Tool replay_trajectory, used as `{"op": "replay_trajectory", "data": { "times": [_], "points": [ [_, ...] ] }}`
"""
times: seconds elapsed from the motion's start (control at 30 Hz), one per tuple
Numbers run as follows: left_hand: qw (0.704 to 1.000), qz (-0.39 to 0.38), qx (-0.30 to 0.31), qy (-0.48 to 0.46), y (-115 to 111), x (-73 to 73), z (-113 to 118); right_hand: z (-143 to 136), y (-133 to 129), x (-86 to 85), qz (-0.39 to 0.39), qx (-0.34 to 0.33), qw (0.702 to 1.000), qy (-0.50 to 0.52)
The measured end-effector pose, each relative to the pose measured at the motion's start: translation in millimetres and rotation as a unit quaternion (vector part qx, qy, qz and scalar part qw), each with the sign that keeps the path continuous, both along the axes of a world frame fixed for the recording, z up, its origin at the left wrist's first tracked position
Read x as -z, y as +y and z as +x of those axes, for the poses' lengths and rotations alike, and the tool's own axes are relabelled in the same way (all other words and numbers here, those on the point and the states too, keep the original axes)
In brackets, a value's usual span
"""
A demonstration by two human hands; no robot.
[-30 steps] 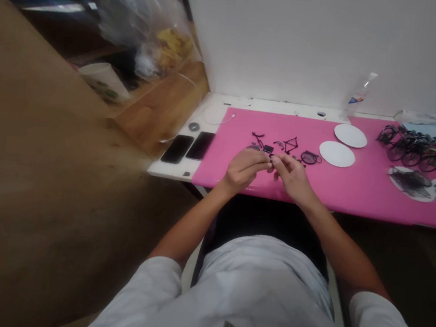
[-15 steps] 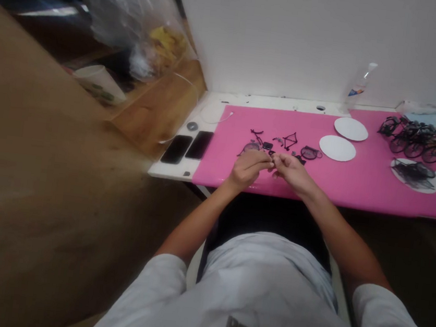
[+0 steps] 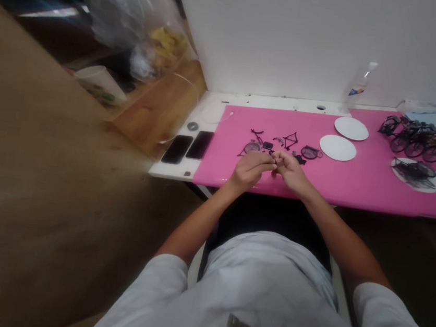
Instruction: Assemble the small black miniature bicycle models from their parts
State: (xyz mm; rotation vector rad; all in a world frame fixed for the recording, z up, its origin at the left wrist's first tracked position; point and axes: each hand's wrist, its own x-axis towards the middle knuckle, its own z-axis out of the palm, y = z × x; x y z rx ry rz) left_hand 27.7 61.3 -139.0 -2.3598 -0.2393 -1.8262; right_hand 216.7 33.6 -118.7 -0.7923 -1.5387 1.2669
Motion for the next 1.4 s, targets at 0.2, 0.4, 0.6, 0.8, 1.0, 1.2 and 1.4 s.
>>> {"op": "replay_trajectory", "data": {
  "times": [0.2, 0.4, 0.6, 0.8, 1.0, 1.2, 1.4],
  "points": [
    [1.000, -0.008, 0.015, -0.007, 2, -0.8, 0, -3, 3, 5.7, 0.029, 0.015, 0.999, 0.008],
    [1.000, -0.007, 0.011, -0.019, -1, -5.3, -1, -2, -4, -3.9, 0.023, 0.035, 0.999, -0.004],
    [1.000, -0.003, 0.005, 0.010, -2, -4.1, -5, -1, -9, -14.3, -0.012, 0.034, 0.999, -0.027],
    [0.999, -0.010, 0.021, 0.031, -1, -1.0, -7, 1, -7, -12.0, -0.006, 0.046, 0.998, -0.042],
    [0.999, -0.028, 0.017, 0.029, -1, 0.6, -6, 0, -7, -10.7, -0.011, 0.060, 0.998, -0.034],
    [0.993, -0.100, 0.021, -0.061, -6, -5.2, 1, 1, -8, -21.3, 0.020, 0.085, 0.996, -0.032],
    [0.987, -0.106, -0.025, -0.115, -12, -15.4, 7, 1, -14, -28.5, 0.049, 0.101, 0.993, -0.044]
  ]
}}
